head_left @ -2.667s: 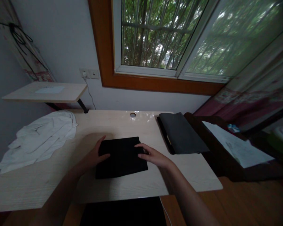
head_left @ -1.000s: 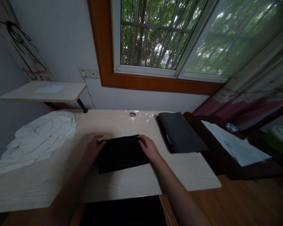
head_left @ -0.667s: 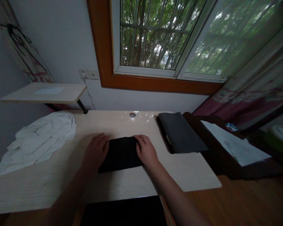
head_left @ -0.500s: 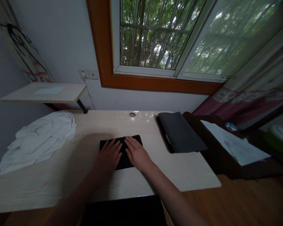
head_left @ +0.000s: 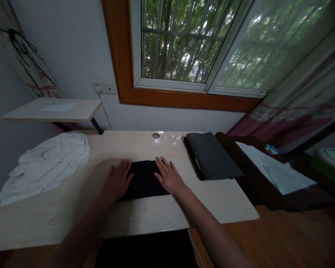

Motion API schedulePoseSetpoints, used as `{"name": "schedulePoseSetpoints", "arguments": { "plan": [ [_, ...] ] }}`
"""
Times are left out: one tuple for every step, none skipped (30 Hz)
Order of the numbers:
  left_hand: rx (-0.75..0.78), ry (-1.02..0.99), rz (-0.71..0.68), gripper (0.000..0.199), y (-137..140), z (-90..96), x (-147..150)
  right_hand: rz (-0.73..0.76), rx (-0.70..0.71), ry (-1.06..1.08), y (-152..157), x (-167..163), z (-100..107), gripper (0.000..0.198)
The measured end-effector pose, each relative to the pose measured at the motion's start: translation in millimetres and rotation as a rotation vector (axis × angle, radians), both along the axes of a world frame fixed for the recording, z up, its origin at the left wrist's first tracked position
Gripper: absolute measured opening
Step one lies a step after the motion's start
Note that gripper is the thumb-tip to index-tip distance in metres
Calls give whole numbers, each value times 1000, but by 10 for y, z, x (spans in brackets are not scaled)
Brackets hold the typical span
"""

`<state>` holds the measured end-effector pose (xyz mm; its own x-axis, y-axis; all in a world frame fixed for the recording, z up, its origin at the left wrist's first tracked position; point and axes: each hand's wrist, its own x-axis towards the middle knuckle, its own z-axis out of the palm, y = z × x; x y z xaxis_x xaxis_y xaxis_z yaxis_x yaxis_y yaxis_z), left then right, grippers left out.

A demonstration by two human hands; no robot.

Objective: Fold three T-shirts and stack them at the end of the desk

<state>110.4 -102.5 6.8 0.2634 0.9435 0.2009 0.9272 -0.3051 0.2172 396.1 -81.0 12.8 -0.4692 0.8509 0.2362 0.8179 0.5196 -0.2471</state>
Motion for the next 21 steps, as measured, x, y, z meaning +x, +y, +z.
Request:
{"name": "schedulePoseSetpoints", "arguments": {
  "plan": [
    [-10, -7, 10, 54, 6, -17, -71, -14, -5, -1, 6, 41, -10, 59],
    [-16, -12, 21, 54, 10, -38, -150, -29, -8, 0, 11, 85, -19, 58],
    [-17, -16, 31, 54, 13, -63, -236, -43, -10, 2, 16, 133, -28, 58],
    [-13, -21, 40, 54, 15, -91, -326, -56, -13, 6, 17, 185, -32, 57],
    [-5, -27, 44, 54, 15, -119, -415, -69, -14, 14, 15, 241, -32, 57],
    [6, -35, 41, 53, 14, -142, -501, -83, -15, 27, 7, 299, -26, 58],
    [17, -49, 33, 53, 11, -157, -578, -94, -13, 47, -8, 357, -13, 58],
    [31, -72, 25, 53, 4, -158, -641, -100, -6, 74, -30, 414, 6, 59],
    [48, -102, 22, 53, -9, -143, -686, -98, 8, 107, -62, 468, 30, 59],
    [70, -136, 21, 53, -29, -110, -711, -87, 25, 145, -102, 516, 58, 58],
    [100, -172, 16, 52, -59, -60, -713, -64, 42, 184, -150, 555, 88, 57],
    [134, -203, 1, 51, -98, 3, -691, -29, 52, 216, -204, 584, 118, 54],
    [163, -222, -30, 49, -146, 75, -648, 11, 55, 242, -263, 602, 146, 51],
    [187, -227, -88, 45, -202, 148, -586, 58, 52, 259, -323, 609, 170, 48],
    [185, -216, -152, 41, -263, 214, -509, 109, 47, 265, -382, 605, 187, 45],
    [163, -188, -240, 38, -326, 268, -423, 159, 39, 258, -435, 594, 199, 43],
    [157, -157, -329, 35, -387, 303, -335, 203, 35, 240, -482, 578, 204, 41],
    [133, -118, -392, 35, -442, 319, -249, 239, 37, 216, -519, 560, 205, 40],
    [114, -83, -437, 36, -488, 315, -174, 264, 41, 187, -546, 544, 202, 40],
    [100, -52, -464, 40, -523, 293, -114, 282, 46, 155, -563, 532, 198, 39],
    [89, -27, -473, 46, -546, 259, -72, 292, 52, 126, -571, 525, 194, 37]
  ]
}}
